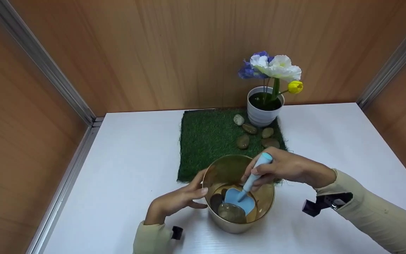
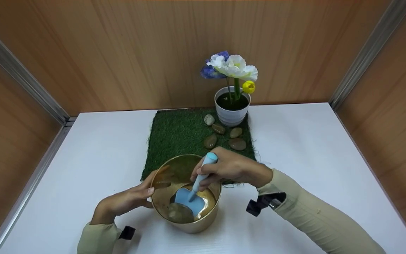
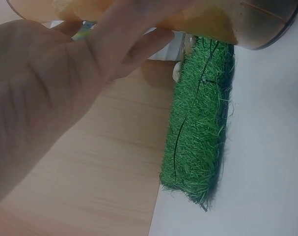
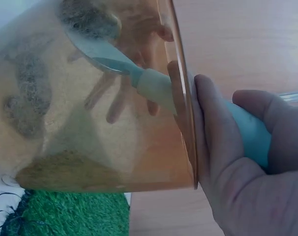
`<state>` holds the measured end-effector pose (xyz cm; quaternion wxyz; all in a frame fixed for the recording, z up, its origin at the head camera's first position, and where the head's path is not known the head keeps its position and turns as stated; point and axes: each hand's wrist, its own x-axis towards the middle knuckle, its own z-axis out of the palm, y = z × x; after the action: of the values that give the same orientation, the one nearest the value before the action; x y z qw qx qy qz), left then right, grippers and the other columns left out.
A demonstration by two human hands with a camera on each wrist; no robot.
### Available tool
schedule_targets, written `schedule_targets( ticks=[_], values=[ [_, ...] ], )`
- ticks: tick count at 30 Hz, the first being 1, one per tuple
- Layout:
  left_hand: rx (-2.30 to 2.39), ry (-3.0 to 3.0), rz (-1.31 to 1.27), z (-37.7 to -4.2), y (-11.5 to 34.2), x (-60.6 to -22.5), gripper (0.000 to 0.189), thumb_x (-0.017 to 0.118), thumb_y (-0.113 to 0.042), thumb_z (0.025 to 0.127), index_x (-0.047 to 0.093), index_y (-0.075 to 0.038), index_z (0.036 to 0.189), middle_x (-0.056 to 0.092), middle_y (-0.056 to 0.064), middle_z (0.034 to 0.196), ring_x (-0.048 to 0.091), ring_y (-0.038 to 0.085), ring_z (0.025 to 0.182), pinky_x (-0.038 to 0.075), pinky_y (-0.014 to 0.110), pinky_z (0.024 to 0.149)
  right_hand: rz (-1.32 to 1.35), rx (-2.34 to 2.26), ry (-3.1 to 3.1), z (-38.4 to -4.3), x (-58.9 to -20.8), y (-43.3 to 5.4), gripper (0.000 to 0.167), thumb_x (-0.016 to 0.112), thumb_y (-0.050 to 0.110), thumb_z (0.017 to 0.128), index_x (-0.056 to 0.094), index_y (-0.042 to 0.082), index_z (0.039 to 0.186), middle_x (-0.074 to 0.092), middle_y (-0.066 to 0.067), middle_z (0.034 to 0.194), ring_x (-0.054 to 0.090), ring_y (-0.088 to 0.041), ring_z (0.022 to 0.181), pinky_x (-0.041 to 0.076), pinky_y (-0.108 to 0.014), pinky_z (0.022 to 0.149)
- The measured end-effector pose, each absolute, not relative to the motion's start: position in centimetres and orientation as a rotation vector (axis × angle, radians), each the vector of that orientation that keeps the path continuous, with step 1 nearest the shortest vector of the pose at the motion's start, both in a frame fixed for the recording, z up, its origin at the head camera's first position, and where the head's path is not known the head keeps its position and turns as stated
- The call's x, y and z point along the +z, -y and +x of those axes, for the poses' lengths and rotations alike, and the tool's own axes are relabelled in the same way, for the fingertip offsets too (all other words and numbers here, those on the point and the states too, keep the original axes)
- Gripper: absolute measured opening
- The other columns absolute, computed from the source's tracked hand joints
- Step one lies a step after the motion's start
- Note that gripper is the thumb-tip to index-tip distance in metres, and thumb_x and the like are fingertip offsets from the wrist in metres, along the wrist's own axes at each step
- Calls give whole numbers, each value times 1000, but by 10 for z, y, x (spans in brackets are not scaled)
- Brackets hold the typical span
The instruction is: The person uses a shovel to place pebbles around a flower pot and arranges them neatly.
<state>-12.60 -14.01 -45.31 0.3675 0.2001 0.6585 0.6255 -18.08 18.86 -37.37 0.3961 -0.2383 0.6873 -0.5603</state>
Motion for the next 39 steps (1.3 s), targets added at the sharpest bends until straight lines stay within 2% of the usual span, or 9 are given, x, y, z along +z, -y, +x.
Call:
schedule_targets(
  ticks=[10, 17, 26, 39],
  values=[
    [1611, -1686, 531, -126, 141, -454, 78, 46, -42, 112, -1, -22, 171, -7, 18, 176, 19, 47, 158, 45, 61, 114, -531, -1508, -1702, -179, -376, -200, 28, 56, 5, 108, 69, -16, 122, 75, -22, 118, 80, -25, 94, 62, -33, 88],
    [1606, -1691, 525, -126, 141, -454, 77, 43, -38, 113, -3, -20, 171, -8, 19, 176, 18, 49, 158, 45, 62, 113, -510, -1548, -1668, -175, -376, -204, 29, 56, 6, 108, 68, -17, 122, 73, -24, 120, 79, -23, 95, 62, -33, 89],
    [1601, -1703, 532, -126, 141, -454, 76, 43, -40, 112, -1, -22, 171, -9, 18, 176, 15, 48, 159, 46, 63, 112, -483, -1576, -1683, -174, -377, -209, 28, 53, 8, 111, 71, -11, 121, 75, -17, 120, 79, -22, 95, 62, -35, 91],
    [1588, -1711, 508, -127, 140, -454, 79, 44, -43, 111, -2, -21, 171, -10, 18, 176, 14, 47, 159, 46, 63, 112, -489, -1595, -1618, -167, -376, -207, 27, 55, 6, 109, 70, -12, 124, 73, -19, 124, 78, -22, 100, 60, -36, 94]
  ],
)
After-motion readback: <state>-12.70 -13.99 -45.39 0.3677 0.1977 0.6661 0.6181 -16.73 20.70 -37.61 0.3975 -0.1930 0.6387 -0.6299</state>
